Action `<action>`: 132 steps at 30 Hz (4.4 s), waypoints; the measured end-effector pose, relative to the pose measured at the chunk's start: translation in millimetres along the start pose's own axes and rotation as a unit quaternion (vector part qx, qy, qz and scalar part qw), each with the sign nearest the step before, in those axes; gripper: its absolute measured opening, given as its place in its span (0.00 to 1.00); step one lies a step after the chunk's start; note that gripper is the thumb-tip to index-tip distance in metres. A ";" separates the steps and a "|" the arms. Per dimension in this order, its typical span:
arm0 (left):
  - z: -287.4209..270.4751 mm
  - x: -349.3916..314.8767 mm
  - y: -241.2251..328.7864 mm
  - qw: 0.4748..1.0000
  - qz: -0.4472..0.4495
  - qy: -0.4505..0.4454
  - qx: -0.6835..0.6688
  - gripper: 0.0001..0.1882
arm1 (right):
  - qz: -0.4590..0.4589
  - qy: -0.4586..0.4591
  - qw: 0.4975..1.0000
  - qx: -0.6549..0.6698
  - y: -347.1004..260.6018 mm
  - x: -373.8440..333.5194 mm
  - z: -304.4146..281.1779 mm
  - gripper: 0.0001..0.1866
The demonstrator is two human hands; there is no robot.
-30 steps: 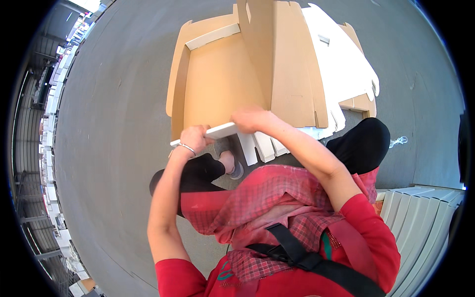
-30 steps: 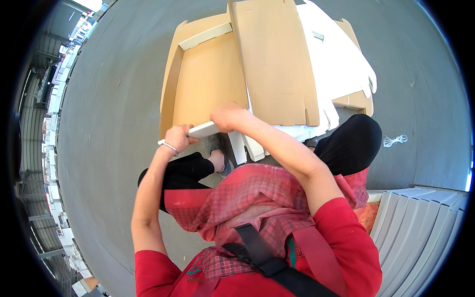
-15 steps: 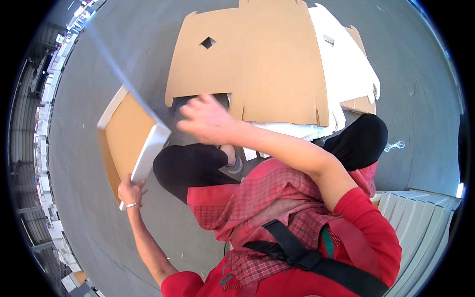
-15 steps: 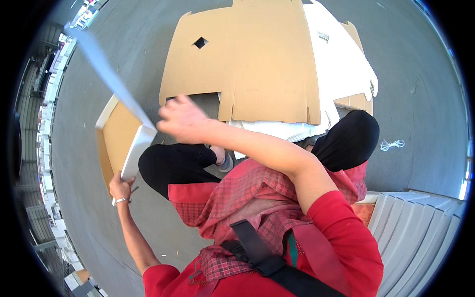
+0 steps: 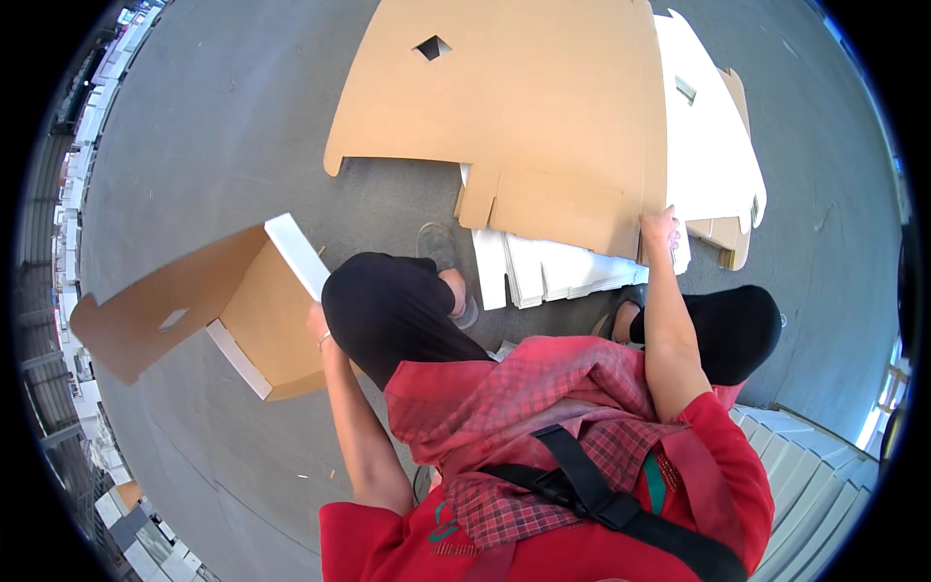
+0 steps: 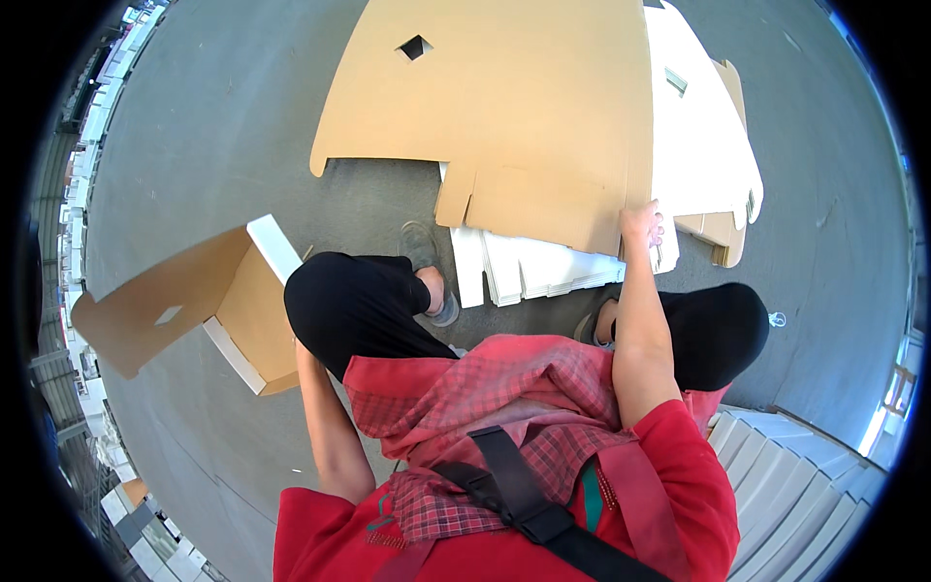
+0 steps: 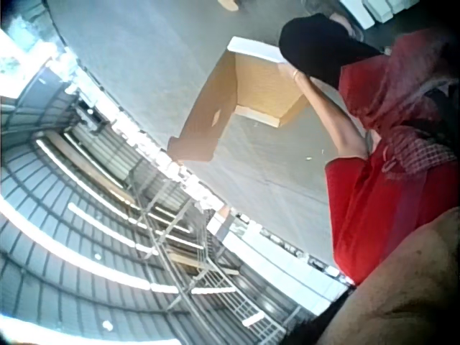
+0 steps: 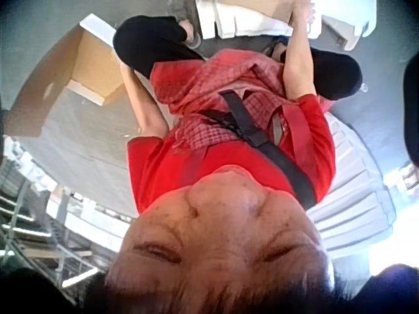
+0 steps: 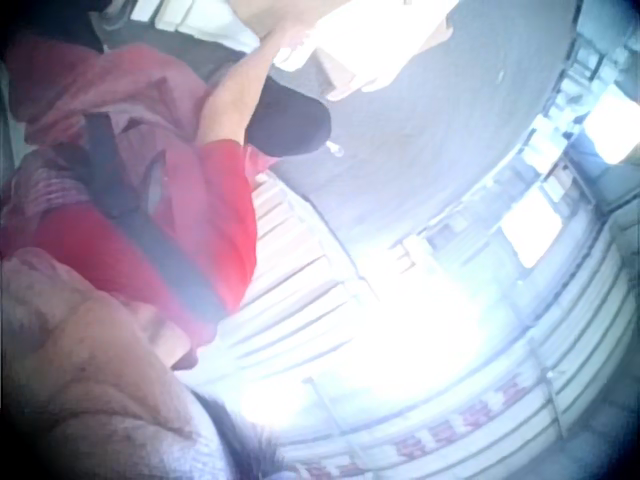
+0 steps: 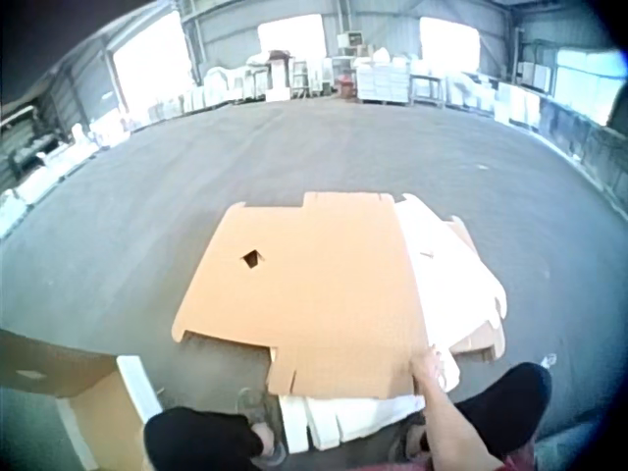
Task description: The person sits on the floor and assembles a cardboard box by hand. They fold the pre-cut flaps and tabs of the cardboard sheet to form the box structure, securing the sides into place.
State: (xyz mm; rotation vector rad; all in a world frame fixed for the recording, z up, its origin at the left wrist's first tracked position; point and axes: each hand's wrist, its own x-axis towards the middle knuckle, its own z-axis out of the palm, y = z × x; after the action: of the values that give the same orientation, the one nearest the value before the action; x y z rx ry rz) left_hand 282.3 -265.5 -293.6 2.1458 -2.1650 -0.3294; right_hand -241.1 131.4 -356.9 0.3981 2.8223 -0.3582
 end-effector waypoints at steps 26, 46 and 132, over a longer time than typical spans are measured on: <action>215.4 6.1 45.2 0.955 -0.060 -0.290 0.027 0.17 | -0.027 -0.290 0.858 0.423 -36.0 2.3 64.2 0.26; 105.9 1.9 -158.0 0.879 0.262 -0.305 0.258 0.27 | 0.007 -0.355 0.842 0.407 -20.3 19.6 95.2 0.27; -105.5 55.6 329.5 0.755 0.349 -0.446 -0.331 0.12 | -0.459 -0.035 0.885 0.066 -38.2 -141.8 -168.4 0.15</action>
State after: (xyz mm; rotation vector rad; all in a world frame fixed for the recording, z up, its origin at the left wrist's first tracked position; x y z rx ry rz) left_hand -19.8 -331.7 -128.9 0.7035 -2.4085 -1.9483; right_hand -159.4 109.3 -150.1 -0.9558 2.7167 -0.7154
